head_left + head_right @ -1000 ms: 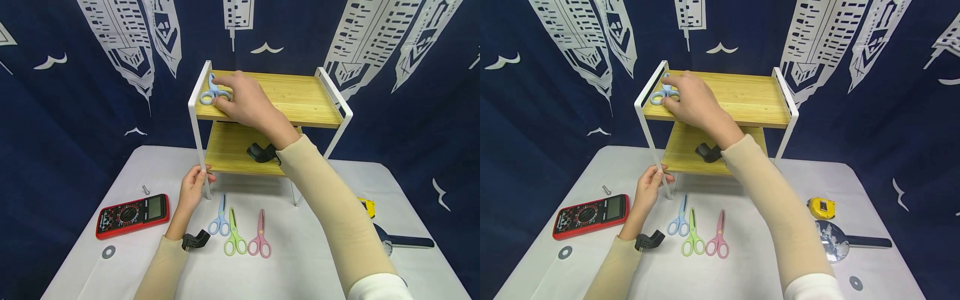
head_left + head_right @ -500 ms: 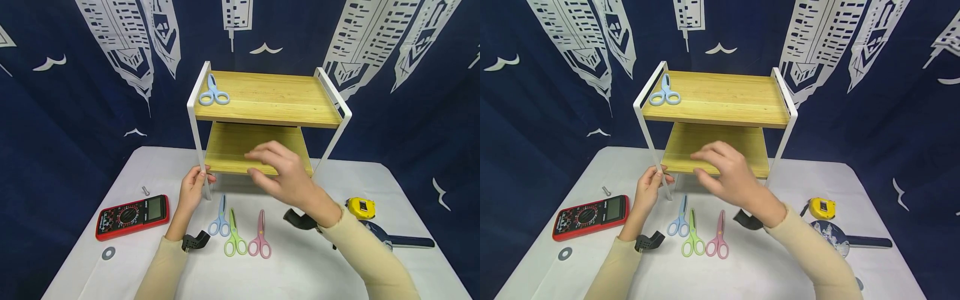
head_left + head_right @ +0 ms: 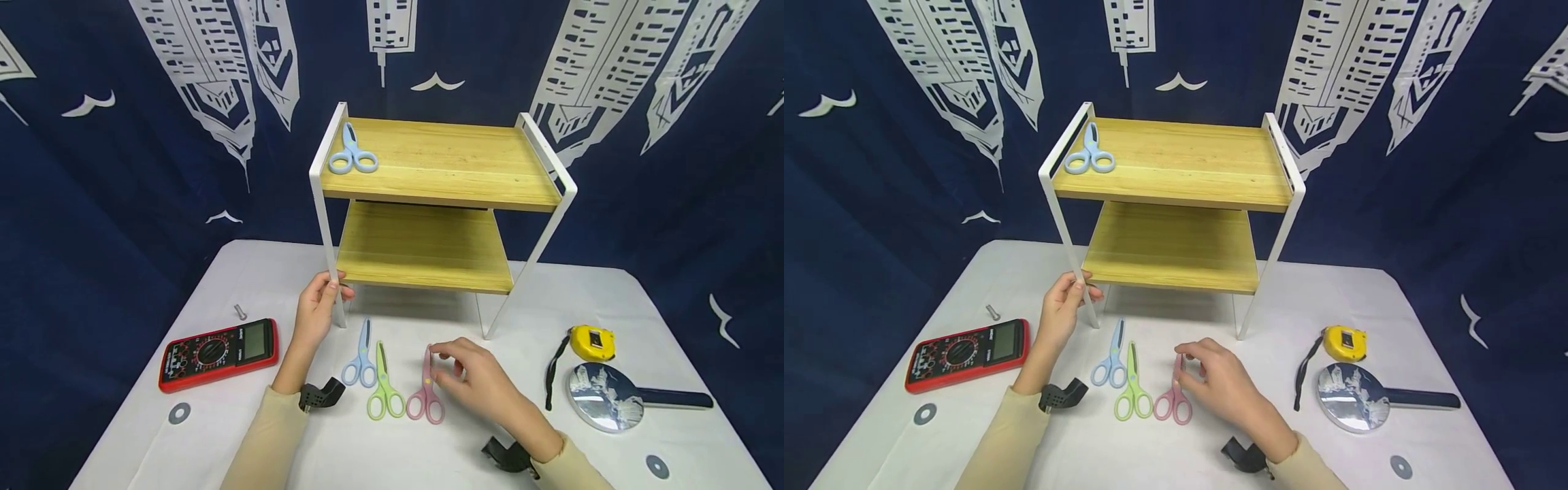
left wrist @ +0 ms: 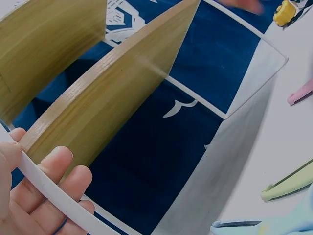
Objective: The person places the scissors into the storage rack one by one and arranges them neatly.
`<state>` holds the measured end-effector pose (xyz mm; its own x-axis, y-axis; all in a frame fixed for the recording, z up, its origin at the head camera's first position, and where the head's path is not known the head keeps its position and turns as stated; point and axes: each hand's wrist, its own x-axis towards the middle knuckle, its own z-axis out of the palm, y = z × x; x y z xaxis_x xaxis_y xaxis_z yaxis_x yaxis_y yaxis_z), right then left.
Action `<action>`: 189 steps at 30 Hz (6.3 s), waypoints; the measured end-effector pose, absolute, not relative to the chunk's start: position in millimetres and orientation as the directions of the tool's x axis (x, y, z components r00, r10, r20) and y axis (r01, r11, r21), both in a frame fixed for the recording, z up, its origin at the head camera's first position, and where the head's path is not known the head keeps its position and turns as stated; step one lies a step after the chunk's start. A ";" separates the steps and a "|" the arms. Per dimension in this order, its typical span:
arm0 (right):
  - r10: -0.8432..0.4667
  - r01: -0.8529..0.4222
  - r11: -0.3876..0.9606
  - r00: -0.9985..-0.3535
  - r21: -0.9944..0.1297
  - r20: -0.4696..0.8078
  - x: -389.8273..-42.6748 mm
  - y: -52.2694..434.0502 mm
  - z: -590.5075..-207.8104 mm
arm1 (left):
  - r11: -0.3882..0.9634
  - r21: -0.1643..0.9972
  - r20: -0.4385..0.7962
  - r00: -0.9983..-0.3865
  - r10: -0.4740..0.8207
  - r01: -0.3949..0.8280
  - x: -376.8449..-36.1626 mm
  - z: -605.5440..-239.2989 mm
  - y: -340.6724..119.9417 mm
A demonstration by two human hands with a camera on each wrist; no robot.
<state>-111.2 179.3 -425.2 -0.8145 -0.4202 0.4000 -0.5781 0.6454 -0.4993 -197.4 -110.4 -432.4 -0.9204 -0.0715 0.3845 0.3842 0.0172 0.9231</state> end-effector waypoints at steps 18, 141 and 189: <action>-0.325 -0.326 0.854 -0.943 -0.405 0.075 -98.3 169.4 -472.5 | 0.022 0.930 0.368 -0.926 -0.083 0.368 -199.7 -435.5 -110.9; -0.315 -0.771 0.561 -0.536 -0.302 0.783 -232.6 115.8 -205.4 | 0.041 0.921 0.388 -0.919 -0.069 0.386 -199.4 -435.8 -110.1; -0.492 -0.439 0.780 -0.870 -0.445 -0.004 -110.3 106.0 -465.5 | 0.024 0.936 0.352 -0.933 -0.082 0.351 -198.5 -436.6 -111.3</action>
